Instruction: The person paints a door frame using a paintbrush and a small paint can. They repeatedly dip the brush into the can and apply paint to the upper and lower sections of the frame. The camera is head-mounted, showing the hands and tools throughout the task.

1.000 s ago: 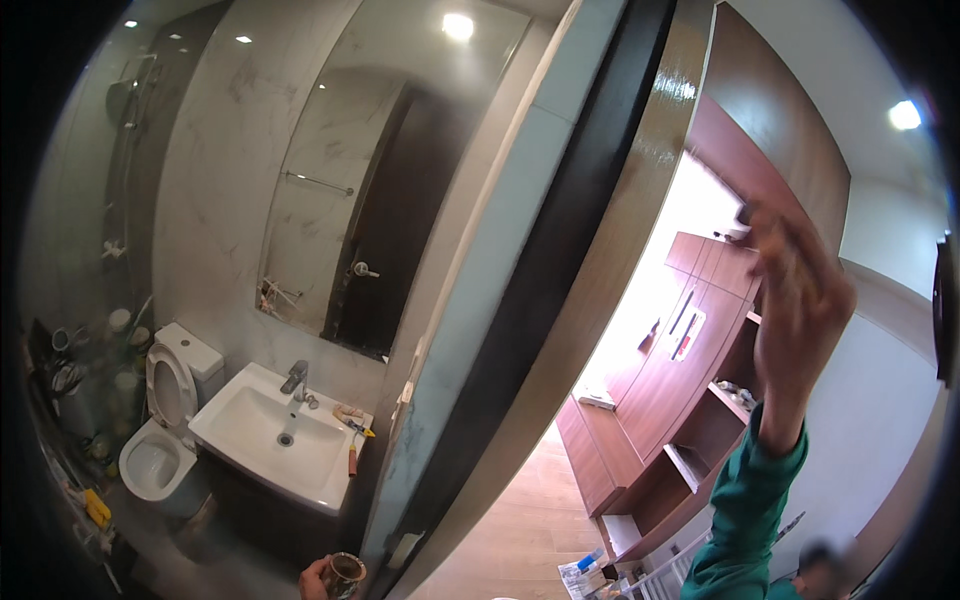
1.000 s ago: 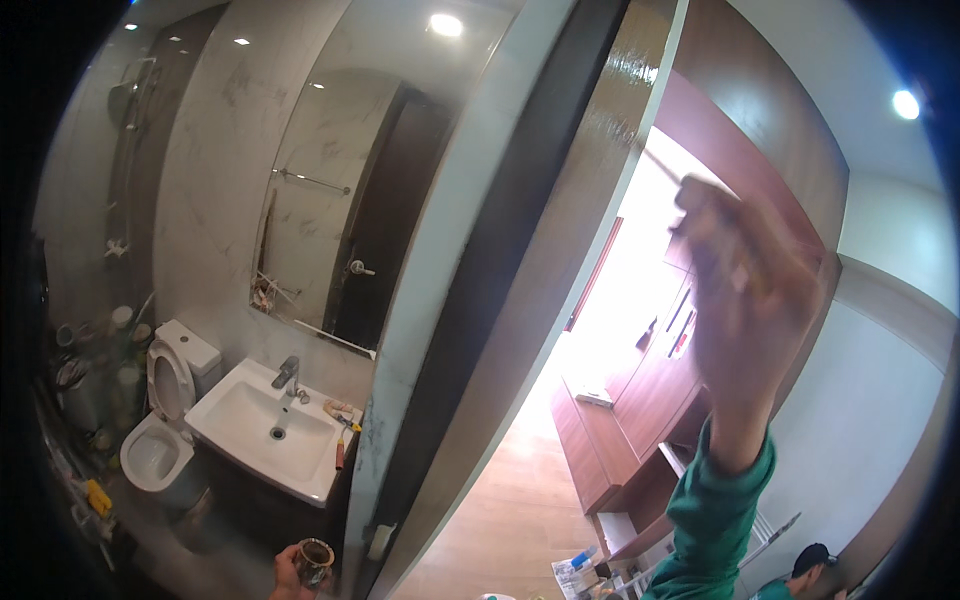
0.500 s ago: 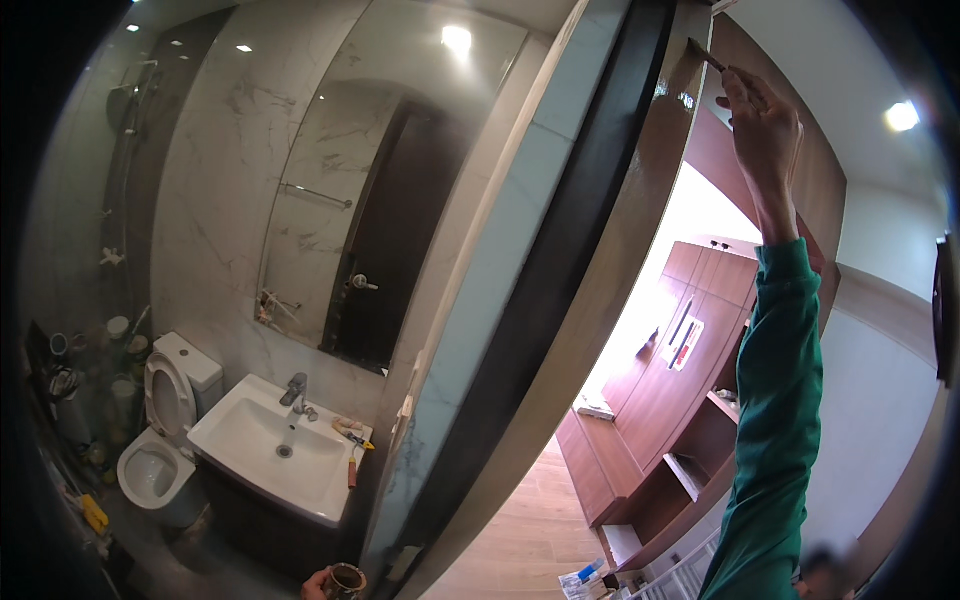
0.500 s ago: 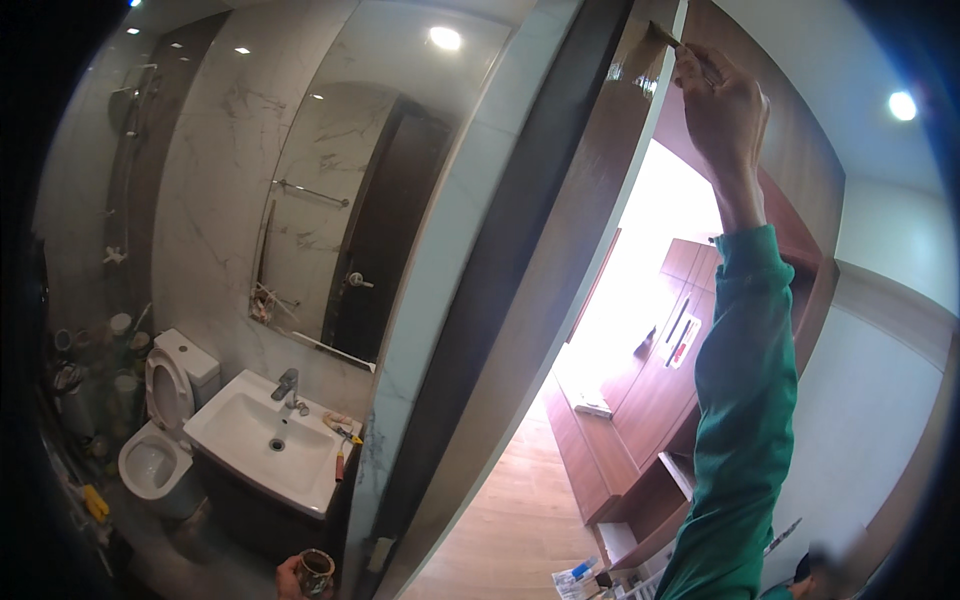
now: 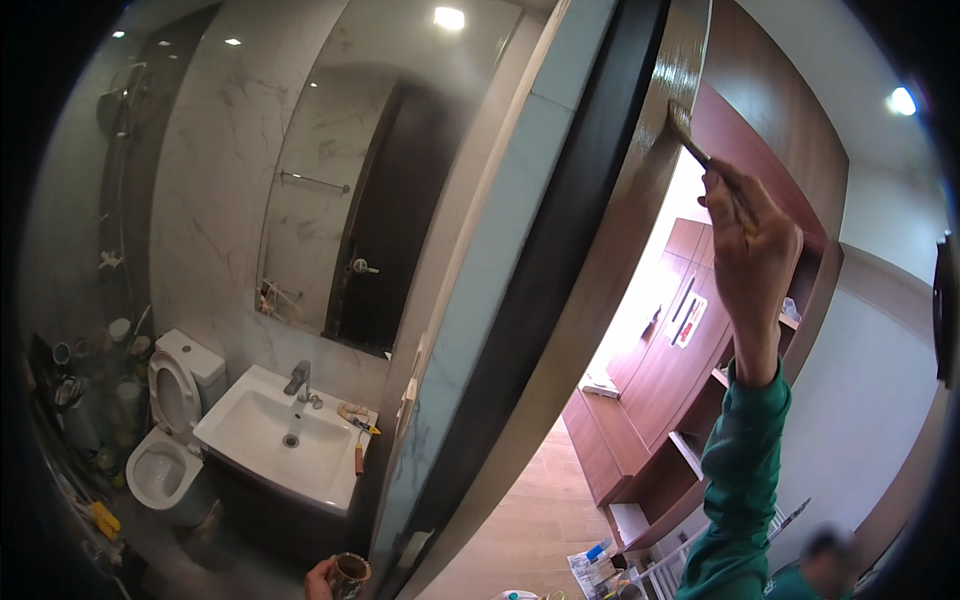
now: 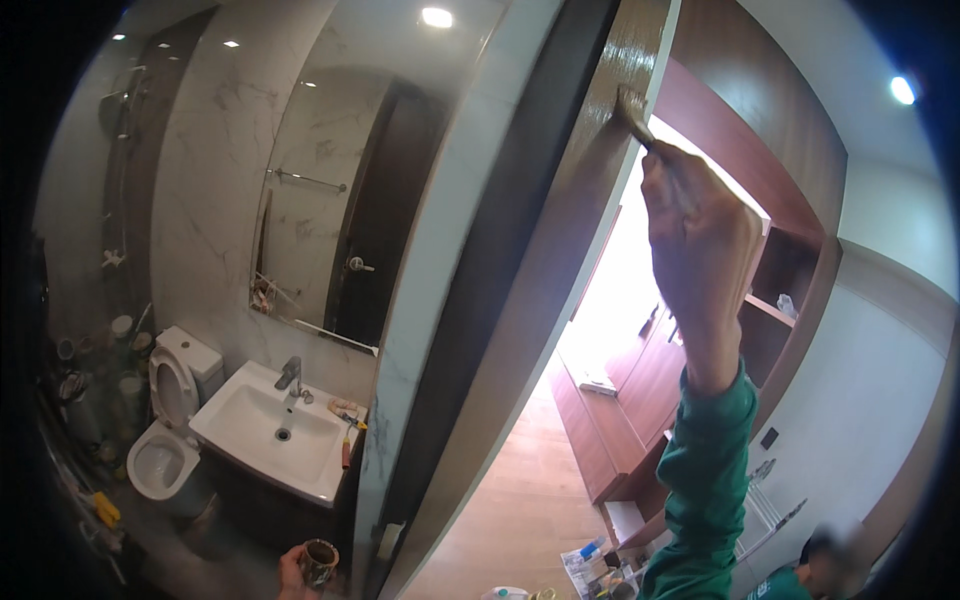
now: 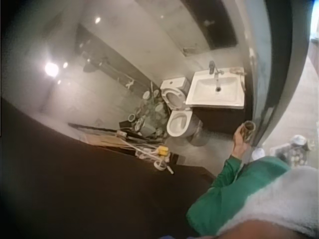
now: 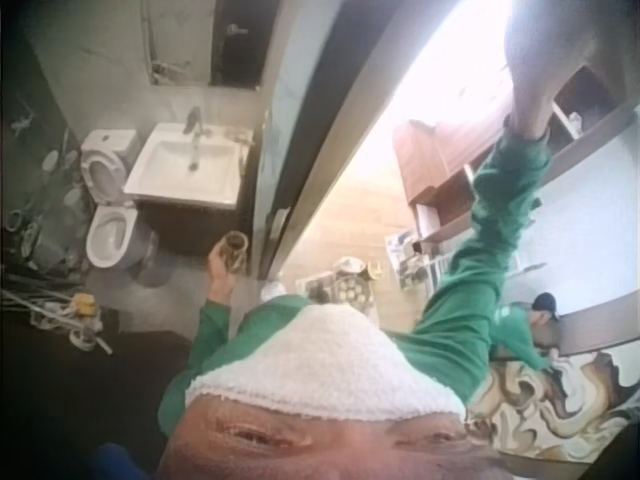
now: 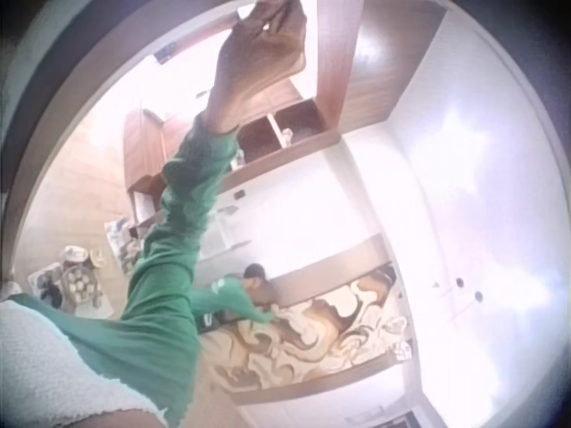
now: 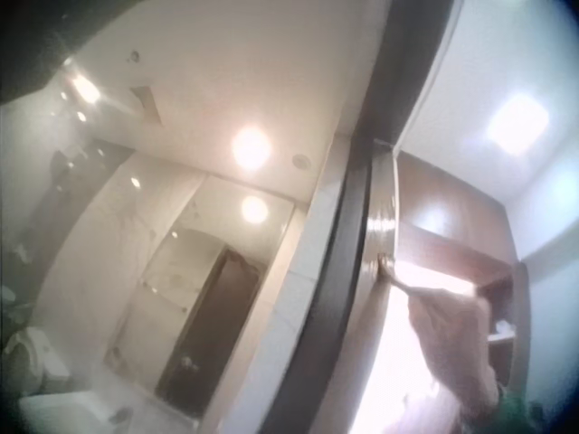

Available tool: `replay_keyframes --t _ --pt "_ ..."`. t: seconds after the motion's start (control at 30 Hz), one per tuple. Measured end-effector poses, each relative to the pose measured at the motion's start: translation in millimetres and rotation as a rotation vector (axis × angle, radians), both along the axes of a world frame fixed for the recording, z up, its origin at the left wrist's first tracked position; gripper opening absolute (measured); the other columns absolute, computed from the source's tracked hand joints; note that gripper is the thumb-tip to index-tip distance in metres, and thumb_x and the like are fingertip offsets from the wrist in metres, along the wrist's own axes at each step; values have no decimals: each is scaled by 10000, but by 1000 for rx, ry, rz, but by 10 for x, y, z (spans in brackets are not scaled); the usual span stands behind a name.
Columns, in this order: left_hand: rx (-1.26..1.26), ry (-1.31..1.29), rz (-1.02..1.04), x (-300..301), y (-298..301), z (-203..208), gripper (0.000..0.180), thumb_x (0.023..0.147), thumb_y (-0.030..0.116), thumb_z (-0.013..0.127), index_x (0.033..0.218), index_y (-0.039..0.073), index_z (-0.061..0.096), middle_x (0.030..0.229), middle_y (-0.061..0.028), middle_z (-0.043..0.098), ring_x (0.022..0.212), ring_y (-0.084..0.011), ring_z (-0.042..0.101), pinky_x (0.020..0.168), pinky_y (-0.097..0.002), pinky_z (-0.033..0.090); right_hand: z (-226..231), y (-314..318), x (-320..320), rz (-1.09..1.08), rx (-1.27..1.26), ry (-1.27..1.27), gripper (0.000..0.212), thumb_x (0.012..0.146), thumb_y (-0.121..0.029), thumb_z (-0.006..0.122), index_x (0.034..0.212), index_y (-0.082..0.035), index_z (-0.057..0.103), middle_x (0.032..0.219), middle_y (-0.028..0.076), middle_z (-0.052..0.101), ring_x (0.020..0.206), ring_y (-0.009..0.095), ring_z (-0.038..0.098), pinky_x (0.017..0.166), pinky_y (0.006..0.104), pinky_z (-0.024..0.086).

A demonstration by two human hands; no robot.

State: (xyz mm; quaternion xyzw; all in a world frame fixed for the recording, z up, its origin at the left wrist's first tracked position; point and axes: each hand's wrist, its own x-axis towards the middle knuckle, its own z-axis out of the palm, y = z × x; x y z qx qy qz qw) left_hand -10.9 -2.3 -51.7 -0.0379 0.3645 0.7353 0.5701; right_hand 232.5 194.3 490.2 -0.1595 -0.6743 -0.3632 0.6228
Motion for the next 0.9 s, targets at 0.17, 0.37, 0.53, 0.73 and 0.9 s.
replay_keyframes --t 0.17,0.37,0.53,0.73,0.9 --pt "17 70 6 24 29 -41 324 1037 293 521 1139 66 730 1017 -67 758 886 -213 712 718 -358 572 -663 -177 34 -9 -105 -81 295 1020 -247 675 1177 -6 741 746 80 679 650 91 601 585 272 483" --pt "73 85 -112 122 -4 39 471 1015 441 467 1001 31 699 887 -135 729 742 -274 688 599 -400 517 -1286 -364 265 128 -130 -172 236 996 -83 661 1172 69 703 919 164 751 807 197 740 711 268 566" --pt "-22 86 -57 376 37 141 520 1010 526 475 989 63 710 884 -101 743 727 -260 708 544 -393 516 -2071 -955 801 483 -555 124 277 955 -135 654 1076 108 711 890 227 736 768 286 747 707 330 584" --pt "-7 141 -88 818 129 293 474 1016 529 563 941 81 698 871 -74 738 764 -209 722 598 -356 558 -2991 -1112 1307 623 -1165 237 365 990 -222 639 998 136 706 781 210 717 589 285 719 569 300 560" --pt "29 105 -89 1169 300 355 424 988 450 664 913 35 696 901 -109 727 778 -205 708 668 -352 581 -3364 -1164 1584 763 -1504 297 362 989 -228 655 979 129 717 700 189 710 603 263 730 532 281 535"
